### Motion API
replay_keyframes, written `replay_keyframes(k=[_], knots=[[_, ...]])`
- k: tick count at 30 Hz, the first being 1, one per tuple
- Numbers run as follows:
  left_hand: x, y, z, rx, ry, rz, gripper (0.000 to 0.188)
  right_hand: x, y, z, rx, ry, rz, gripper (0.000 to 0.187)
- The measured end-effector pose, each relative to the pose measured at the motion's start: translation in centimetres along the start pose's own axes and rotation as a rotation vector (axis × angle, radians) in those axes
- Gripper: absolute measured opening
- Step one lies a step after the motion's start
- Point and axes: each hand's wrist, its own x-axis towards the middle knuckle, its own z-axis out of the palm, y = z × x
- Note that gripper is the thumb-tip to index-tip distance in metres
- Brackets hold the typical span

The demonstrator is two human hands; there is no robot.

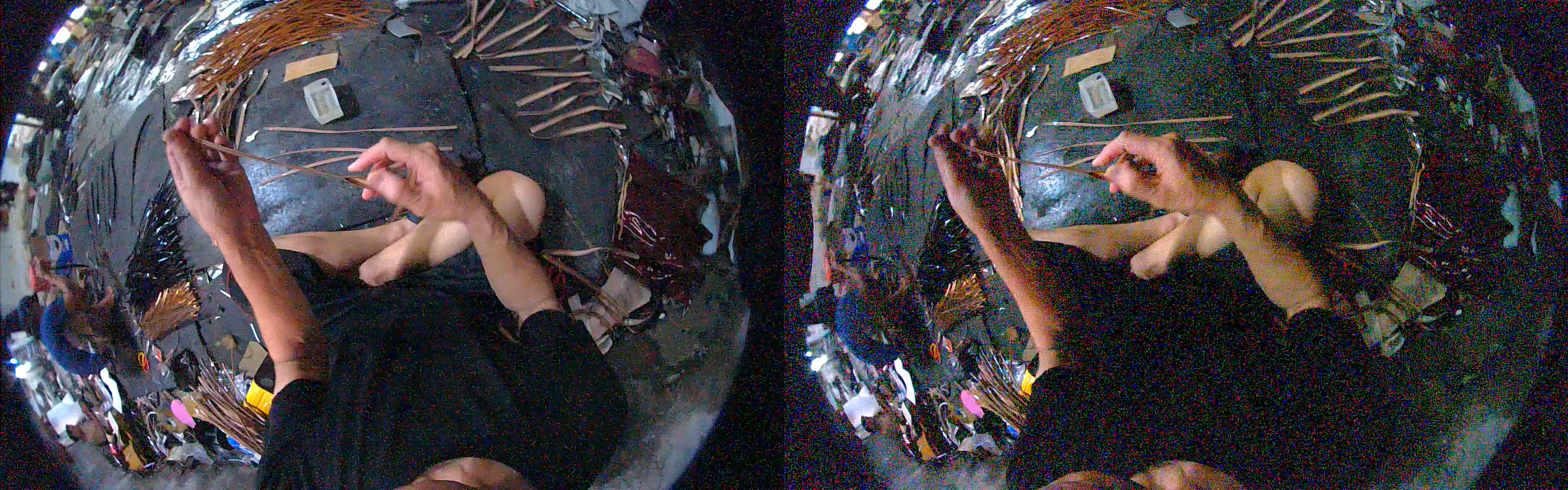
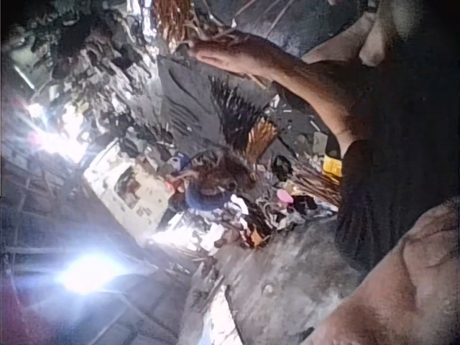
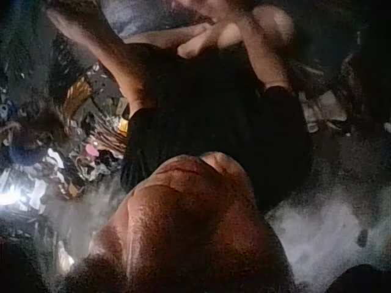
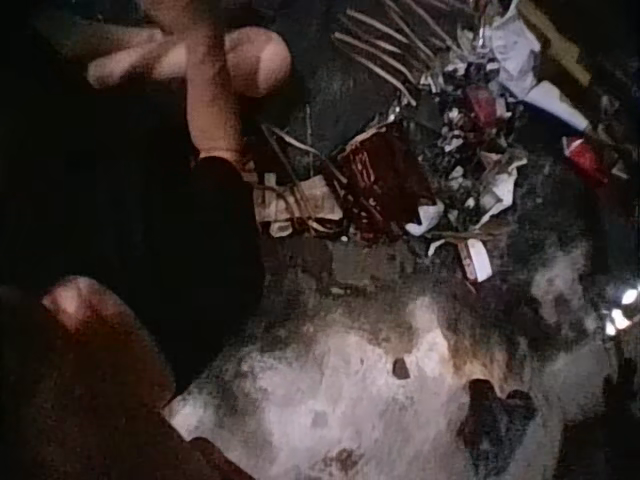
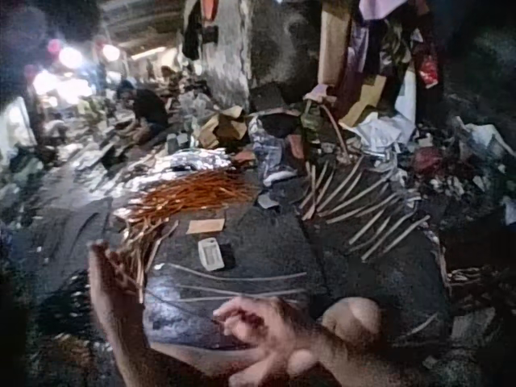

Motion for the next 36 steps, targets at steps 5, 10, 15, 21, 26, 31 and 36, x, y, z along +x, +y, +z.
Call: replay_keyframes(k=[5,10,15,21,26,31,36], knots=[[1.1,2.2,4.5,0.137,-0.317,0.098,0.032,0.3,3.9,-2.0,0.14,-0.166,0.064,0.037],[2.4,4.4,7.9,0.267,-0.316,0.244,0.033,-1.7,6.8,-2.5,-0.49,-0.037,-0.122,0.03],[7.8,6.1,9.8,0.249,-0.367,0.347,0.03,-5.7,8.0,-7.0,-0.961,-0.078,0.153,0.035],[11.9,6.5,11.6,0.266,-0.344,0.35,0.028,-12.4,4.2,-14.7,-0.793,0.675,-0.106,0.023],[13.2,6.6,13.1,0.278,-0.354,0.359,0.026,-20.7,3.4,-17.5,-1.068,0.943,-0.098,0.026],[13.9,7.5,14.0,0.291,-0.366,0.403,0.025,-25.2,5.4,-17.4,-0.933,0.984,0.677,0.026],[14.2,9.2,15.1,0.302,-0.385,0.482,0.024,-18.4,3.9,-11.5,-0.518,0.876,0.151,0.013]])
